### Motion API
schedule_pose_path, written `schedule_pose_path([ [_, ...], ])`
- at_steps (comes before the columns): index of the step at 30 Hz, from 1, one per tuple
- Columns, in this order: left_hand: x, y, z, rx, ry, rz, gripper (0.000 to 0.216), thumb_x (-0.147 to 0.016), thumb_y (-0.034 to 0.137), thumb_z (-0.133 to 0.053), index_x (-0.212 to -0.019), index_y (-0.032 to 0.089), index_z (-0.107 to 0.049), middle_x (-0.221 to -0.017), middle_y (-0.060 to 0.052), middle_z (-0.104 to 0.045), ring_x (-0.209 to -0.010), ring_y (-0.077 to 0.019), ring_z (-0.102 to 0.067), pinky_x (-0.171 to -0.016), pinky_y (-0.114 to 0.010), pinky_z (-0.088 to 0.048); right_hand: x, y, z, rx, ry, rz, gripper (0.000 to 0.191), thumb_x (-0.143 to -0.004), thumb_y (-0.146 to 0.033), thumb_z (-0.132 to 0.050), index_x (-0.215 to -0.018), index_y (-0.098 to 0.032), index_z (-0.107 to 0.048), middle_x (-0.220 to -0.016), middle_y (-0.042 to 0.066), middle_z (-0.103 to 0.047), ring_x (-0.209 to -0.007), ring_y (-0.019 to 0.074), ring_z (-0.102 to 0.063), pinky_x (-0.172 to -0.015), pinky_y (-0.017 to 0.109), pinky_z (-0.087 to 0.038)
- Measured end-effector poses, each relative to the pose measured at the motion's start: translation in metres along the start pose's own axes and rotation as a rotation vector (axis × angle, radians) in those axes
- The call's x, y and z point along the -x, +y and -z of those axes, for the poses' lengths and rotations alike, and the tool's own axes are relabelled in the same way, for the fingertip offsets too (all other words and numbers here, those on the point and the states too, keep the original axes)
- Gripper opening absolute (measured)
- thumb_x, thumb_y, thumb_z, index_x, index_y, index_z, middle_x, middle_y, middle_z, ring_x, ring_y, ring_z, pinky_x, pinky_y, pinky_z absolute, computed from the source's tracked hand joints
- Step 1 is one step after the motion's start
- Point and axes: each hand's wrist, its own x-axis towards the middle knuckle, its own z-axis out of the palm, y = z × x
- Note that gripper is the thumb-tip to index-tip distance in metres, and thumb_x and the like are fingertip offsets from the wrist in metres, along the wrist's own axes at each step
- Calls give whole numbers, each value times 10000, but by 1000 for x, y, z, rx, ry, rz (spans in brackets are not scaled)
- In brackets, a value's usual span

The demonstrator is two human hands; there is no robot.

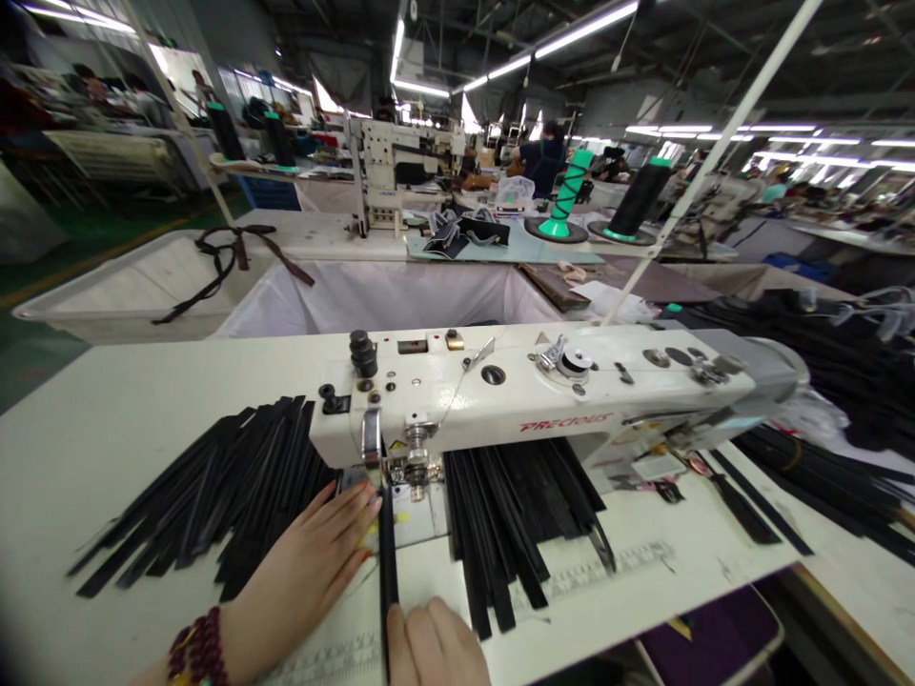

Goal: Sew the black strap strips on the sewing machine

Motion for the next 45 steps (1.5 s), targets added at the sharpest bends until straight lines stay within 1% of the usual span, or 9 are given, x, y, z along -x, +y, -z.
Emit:
schedule_pose_path([
  [4,-3,-1,1,27,-43,35,389,-1003,290,-441,-1337,177,-607,-1397,-105,-619,-1298,-240,-555,-1113,-438,-421,-1,-2,-10,-56,120,-10,322,-980,-50,-361,-900,-150,-656,-613,18,-570,-539,158,-578,-576,280,-453],
  [11,-5,-1,3,38,-6,58,371,-1003,295,-444,-1303,176,-627,-1396,-130,-608,-1276,-266,-563,-1096,-466,-427,1,-3,-11,-65,69,-41,316,-988,-69,-359,-921,-156,-656,-652,34,-593,-566,166,-587,-571,290,-425],
  [17,-4,-6,1,29,17,1,380,-984,226,-437,-1315,163,-611,-1369,-111,-637,-1262,-234,-574,-1127,-434,-385,-13,1,-6,-94,66,22,316,-974,-37,-355,-888,-135,-642,-610,24,-572,-528,161,-556,-538,299,-413],
  [23,-6,-7,-1,44,8,5,380,-983,247,-453,-1319,162,-610,-1393,-108,-622,-1303,-237,-544,-1176,-443,-301,-20,6,5,-114,-39,76,307,-988,-59,-376,-900,-130,-661,-593,2,-557,-518,149,-539,-519,296,-389],
  [27,-4,-3,1,22,1,1,379,-973,263,-476,-1309,153,-614,-1418,-118,-601,-1305,-246,-540,-1167,-444,-302,-4,0,3,-131,3,34,396,-1070,-252,-337,-898,-174,-685,-756,33,-687,-679,171,-641,-679,320,-474],
  [32,-2,0,3,22,-14,-13,400,-973,294,-481,-1336,176,-599,-1418,-103,-604,-1298,-243,-539,-1152,-441,-322,12,-8,-8,-138,168,-45,506,-1093,-265,-252,-832,-208,-682,-815,11,-733,-816,165,-679,-977,354,-460],
  [37,-7,-4,2,58,-20,38,395,-1019,344,-419,-1322,193,-623,-1359,-95,-647,-1276,-236,-551,-1160,-441,-307,2,3,-4,-175,38,63,476,-1087,-318,-291,-880,-193,-700,-876,19,-737,-881,159,-679,-1115,366,-367],
  [41,-12,-8,0,73,-25,57,417,-1030,374,-387,-1296,185,-646,-1284,-102,-685,-1250,-243,-558,-1145,-443,-329,-5,11,-4,-191,-21,77,355,-1049,-374,-409,-960,-186,-697,-962,40,-739,-949,185,-655,-1149,395,-333],
  [45,-14,-10,-2,77,-25,69,421,-1029,368,-375,-1270,176,-661,-1222,-108,-709,-1220,-255,-572,-1120,-459,-356,-15,13,-4,-203,-81,66,261,-1004,-396,-540,-973,-184,-689,-985,20,-740,-965,179,-636,-1218,383,-199],
])
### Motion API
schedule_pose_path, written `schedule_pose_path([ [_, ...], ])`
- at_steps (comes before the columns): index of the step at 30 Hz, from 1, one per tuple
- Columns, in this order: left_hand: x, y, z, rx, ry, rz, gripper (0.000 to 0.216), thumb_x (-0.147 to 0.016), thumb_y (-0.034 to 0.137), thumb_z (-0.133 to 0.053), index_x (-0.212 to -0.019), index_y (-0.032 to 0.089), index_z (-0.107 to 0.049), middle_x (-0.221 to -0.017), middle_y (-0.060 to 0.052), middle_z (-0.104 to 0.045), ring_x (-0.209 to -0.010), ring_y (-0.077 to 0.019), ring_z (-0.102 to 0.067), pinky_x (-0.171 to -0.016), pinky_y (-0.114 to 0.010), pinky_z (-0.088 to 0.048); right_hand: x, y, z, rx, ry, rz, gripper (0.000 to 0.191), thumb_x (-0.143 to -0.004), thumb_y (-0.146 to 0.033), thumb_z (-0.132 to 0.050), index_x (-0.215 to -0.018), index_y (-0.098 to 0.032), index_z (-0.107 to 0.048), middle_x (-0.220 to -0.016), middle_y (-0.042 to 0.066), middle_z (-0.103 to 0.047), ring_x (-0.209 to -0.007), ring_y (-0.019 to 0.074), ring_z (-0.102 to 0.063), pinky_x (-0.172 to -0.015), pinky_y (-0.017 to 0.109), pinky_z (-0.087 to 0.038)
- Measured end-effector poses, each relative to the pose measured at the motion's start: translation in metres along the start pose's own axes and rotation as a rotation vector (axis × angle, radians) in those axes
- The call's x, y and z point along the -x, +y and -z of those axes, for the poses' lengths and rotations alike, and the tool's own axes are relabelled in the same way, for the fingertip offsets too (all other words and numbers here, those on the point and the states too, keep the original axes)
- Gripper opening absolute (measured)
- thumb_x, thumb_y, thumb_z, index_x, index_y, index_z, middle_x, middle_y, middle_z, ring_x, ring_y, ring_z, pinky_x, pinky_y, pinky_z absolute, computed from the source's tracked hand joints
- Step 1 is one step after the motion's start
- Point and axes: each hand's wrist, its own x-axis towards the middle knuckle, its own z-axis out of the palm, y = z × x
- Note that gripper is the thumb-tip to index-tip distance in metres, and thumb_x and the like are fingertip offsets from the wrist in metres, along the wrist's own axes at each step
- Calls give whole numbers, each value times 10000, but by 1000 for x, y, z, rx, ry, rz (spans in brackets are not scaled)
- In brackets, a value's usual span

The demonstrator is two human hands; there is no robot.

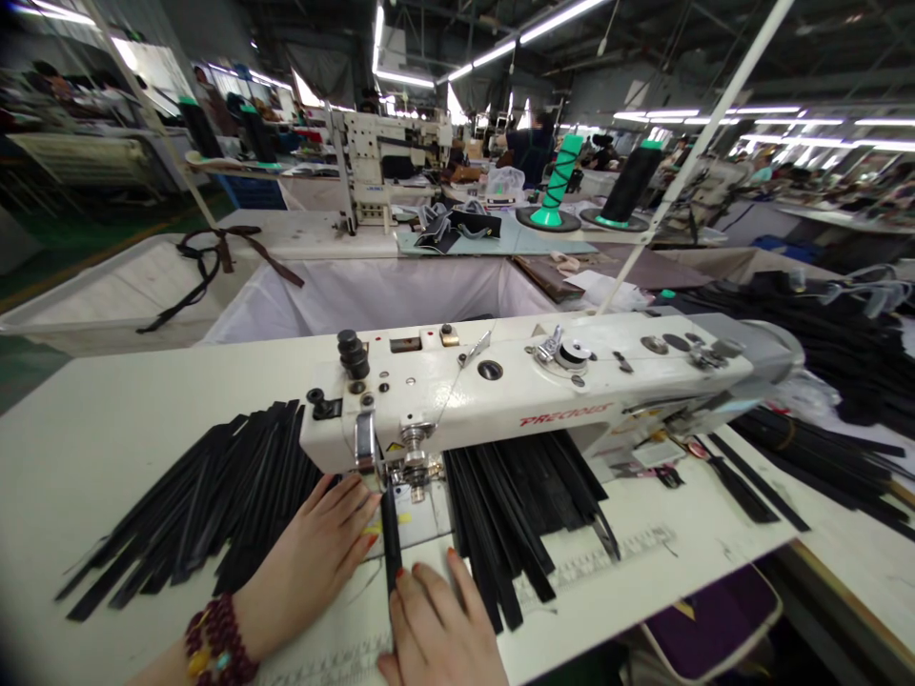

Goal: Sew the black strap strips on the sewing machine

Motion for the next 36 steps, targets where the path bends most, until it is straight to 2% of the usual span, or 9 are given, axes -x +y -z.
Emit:
schedule_pose_path([
  [13,-5,-3,4,46,-83,23,359,-996,330,-428,-1161,168,-703,-1211,-117,-705,-1216,-289,-578,-1088,-494,-393,-25,12,-7,2,-111,-12,271,-1037,-265,-471,-1064,-127,-703,-1063,50,-724,-1021,194,-611,-1239,419,-90],
  [17,-6,-4,2,42,-80,27,361,-1001,323,-415,-1144,167,-708,-1192,-119,-711,-1224,-296,-570,-1101,-501,-377,-28,16,-13,0,-128,-13,308,-1027,-148,-398,-1083,-128,-700,-1086,63,-713,-1042,206,-597,-1229,450,-119],
  [20,-7,-5,2,28,-74,16,346,-993,305,-423,-1130,172,-711,-1140,-110,-726,-1192,-285,-584,-1101,-487,-377,-32,19,-16,14,-173,-3,302,-989,-104,-414,-1107,-123,-691,-1119,79,-698,-1064,222,-580,-1221,480,-137],
  [24,-9,-5,4,25,-98,20,315,-981,266,-433,-1049,165,-723,-1108,-109,-729,-1167,-288,-597,-1065,-474,-408,-39,22,-20,62,-241,25,253,-930,-110,-513,-1099,-119,-701,-1166,100,-676,-1072,253,-560,-1197,522,-195],
  [28,-9,-5,3,33,-88,12,294,-983,274,-446,-1060,173,-712,-1083,-102,-727,-1160,-285,-595,-1075,-483,-398,-47,24,-25,133,-249,40,231,-893,-124,-588,-1081,-124,-722,-1174,106,-668,-1065,285,-550,-1143,554,-289],
  [31,-8,-6,3,58,-80,11,255,-981,277,-479,-997,174,-711,-1059,-101,-723,-1153,-292,-596,-1073,-503,-400,-51,23,-30,179,-260,32,237,-883,-118,-601,-1082,-124,-729,-1185,110,-661,-1054,292,-555,-1107,553,-341],
  [36,-24,-23,16,158,-58,-11,216,-971,163,-476,-930,190,-686,-1088,-85,-713,-1099,-250,-633,-1044,-481,-456,-54,24,-33,183,-269,29,225,-894,-139,-627,-1096,-115,-721,-1176,122,-659,-1016,281,-566,-1088,549,-366],
])
